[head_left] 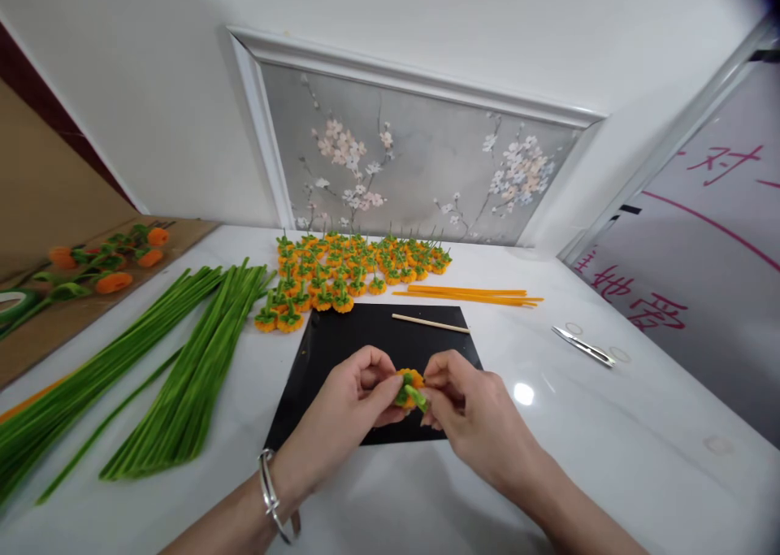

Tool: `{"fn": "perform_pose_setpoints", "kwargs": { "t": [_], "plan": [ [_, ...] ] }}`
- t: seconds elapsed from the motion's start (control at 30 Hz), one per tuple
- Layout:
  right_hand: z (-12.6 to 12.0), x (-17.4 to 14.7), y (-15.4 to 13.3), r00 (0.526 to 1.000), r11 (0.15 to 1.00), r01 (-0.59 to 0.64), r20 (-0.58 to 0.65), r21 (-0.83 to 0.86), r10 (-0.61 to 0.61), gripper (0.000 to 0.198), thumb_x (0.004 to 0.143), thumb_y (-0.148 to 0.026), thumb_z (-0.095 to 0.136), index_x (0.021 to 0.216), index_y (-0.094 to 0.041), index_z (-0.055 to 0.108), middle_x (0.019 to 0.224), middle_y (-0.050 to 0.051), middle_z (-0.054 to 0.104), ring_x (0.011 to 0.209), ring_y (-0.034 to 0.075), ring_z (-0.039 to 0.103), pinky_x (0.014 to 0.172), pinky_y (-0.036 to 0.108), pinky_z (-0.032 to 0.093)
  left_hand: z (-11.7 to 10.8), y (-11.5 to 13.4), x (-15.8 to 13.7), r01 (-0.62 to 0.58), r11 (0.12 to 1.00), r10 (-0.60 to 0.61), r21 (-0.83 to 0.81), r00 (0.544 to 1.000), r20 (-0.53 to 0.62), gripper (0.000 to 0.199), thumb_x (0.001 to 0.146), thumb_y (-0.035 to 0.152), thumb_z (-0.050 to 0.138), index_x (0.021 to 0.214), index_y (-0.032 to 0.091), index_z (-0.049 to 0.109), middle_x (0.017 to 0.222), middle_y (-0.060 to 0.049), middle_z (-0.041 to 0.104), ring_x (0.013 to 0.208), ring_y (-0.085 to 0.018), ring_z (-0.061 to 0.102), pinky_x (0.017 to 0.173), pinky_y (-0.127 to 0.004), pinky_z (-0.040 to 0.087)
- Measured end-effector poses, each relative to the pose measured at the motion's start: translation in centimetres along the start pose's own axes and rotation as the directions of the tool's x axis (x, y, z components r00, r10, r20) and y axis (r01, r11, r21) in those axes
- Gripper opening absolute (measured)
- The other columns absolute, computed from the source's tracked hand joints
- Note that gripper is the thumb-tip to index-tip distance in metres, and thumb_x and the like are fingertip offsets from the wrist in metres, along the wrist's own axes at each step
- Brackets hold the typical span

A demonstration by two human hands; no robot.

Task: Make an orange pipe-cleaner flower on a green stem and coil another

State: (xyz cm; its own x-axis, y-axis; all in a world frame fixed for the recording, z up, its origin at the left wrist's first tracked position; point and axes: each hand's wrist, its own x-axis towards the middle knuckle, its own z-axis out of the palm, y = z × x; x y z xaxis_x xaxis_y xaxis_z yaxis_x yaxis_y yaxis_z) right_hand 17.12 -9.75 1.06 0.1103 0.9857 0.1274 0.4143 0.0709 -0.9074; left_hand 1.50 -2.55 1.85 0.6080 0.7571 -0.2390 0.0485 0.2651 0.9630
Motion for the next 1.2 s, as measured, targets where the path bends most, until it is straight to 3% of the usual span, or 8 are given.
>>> {"fn": "perform_pose_setpoints", "kwargs": {
  "t": [0.13,0.3,0.5,0.63,0.73,0.87,1.0,1.2],
  "plan": [
    [-0.3,0.0,-0.1,0.999,0.999,0.036,0.024,-0.033,-0.036,0.006,0.089,-0.021,0.047,0.084,-0.021,0.051,0.072,-0.001,0.062,0.060,0.013,0.066,0.054,0.020,0.052,-0.1,-0.1,0.2,-0.022,0.999,0.021,0.043,0.999,0.026,0.024,0.084,0.030,0.060,0.106,0.021,0.054,0.084,0.002,0.061,0.078,-0.014,0.065,0.077,-0.029,0.057],
    [-0.1,0.0,-0.1,0.998,0.996,-0.039,0.054,0.076,0.035,0.004,0.086,-0.022,0.056,0.083,-0.019,0.056,0.070,-0.002,0.064,0.059,0.012,0.065,0.053,0.018,0.051,0.0,-0.6,0.2,-0.132,0.980,0.123,0.151,0.990,0.071,0.017,0.087,0.031,0.055,0.098,0.020,0.062,0.095,0.000,0.060,0.087,-0.015,0.064,0.080,-0.026,0.055],
    [-0.1,0.3,0.3,0.996,0.985,-0.082,0.057,0.154,0.074,0.003,0.084,-0.019,0.057,0.081,-0.019,0.055,0.067,-0.004,0.062,0.058,0.011,0.063,0.053,0.018,0.049,-0.2,-0.4,0.1,-0.138,0.964,0.116,0.226,0.987,0.107,0.016,0.085,0.031,0.057,0.092,0.018,0.061,0.082,0.000,0.061,0.078,-0.015,0.061,0.073,-0.027,0.055],
    [-0.4,0.3,0.2,0.994,0.978,-0.102,0.068,0.185,0.091,0.003,0.082,-0.018,0.058,0.081,-0.019,0.056,0.067,-0.004,0.063,0.062,0.011,0.062,0.056,0.018,0.047,-0.3,-0.3,0.4,-0.094,0.985,0.076,0.145,0.989,0.125,0.014,0.083,0.029,0.059,0.083,0.016,0.056,0.078,0.000,0.060,0.071,-0.012,0.058,0.068,-0.024,0.053],
    [-0.5,0.3,0.0,0.995,0.993,-0.080,0.073,0.093,0.073,0.007,0.080,-0.013,0.059,0.083,-0.020,0.060,0.073,-0.003,0.067,0.066,0.011,0.062,0.058,0.019,0.045,-0.3,-0.8,0.4,-0.153,0.978,0.140,0.143,0.986,0.095,0.012,0.084,0.027,0.057,0.080,0.016,0.055,0.077,0.001,0.058,0.070,-0.010,0.055,0.066,-0.022,0.050],
    [-0.4,0.2,-0.1,0.999,0.999,-0.039,0.038,0.008,0.039,0.015,0.076,-0.006,0.060,0.082,-0.020,0.059,0.072,-0.005,0.066,0.063,0.009,0.059,0.057,0.019,0.040,-0.2,-1.5,0.3,-0.223,0.932,0.222,0.287,0.974,0.035,0.011,0.086,0.025,0.054,0.081,0.016,0.059,0.073,0.001,0.058,0.068,-0.011,0.053,0.063,-0.021,0.047],
    [-0.3,0.3,0.0,0.999,0.986,-0.041,0.029,0.160,0.037,0.013,0.077,-0.010,0.059,0.083,-0.020,0.055,0.069,-0.005,0.063,0.063,0.010,0.056,0.057,0.019,0.040,0.2,-0.7,0.0,-0.188,0.961,0.190,0.204,0.982,0.009,0.012,0.084,0.024,0.057,0.077,0.015,0.057,0.071,0.001,0.057,0.063,-0.009,0.052,0.059,-0.018,0.046],
    [0.1,0.5,-0.4,0.994,0.863,-0.098,0.002,0.496,0.112,0.017,0.076,-0.022,0.069,0.080,-0.017,0.053,0.066,-0.004,0.058,0.061,0.009,0.054,0.059,0.020,0.044,0.6,0.4,-0.3,-0.157,0.986,0.158,0.059,0.988,0.000,0.015,0.082,0.026,0.062,0.075,0.014,0.055,0.072,0.002,0.058,0.063,-0.008,0.055,0.061,-0.018,0.050]
  ]
}}
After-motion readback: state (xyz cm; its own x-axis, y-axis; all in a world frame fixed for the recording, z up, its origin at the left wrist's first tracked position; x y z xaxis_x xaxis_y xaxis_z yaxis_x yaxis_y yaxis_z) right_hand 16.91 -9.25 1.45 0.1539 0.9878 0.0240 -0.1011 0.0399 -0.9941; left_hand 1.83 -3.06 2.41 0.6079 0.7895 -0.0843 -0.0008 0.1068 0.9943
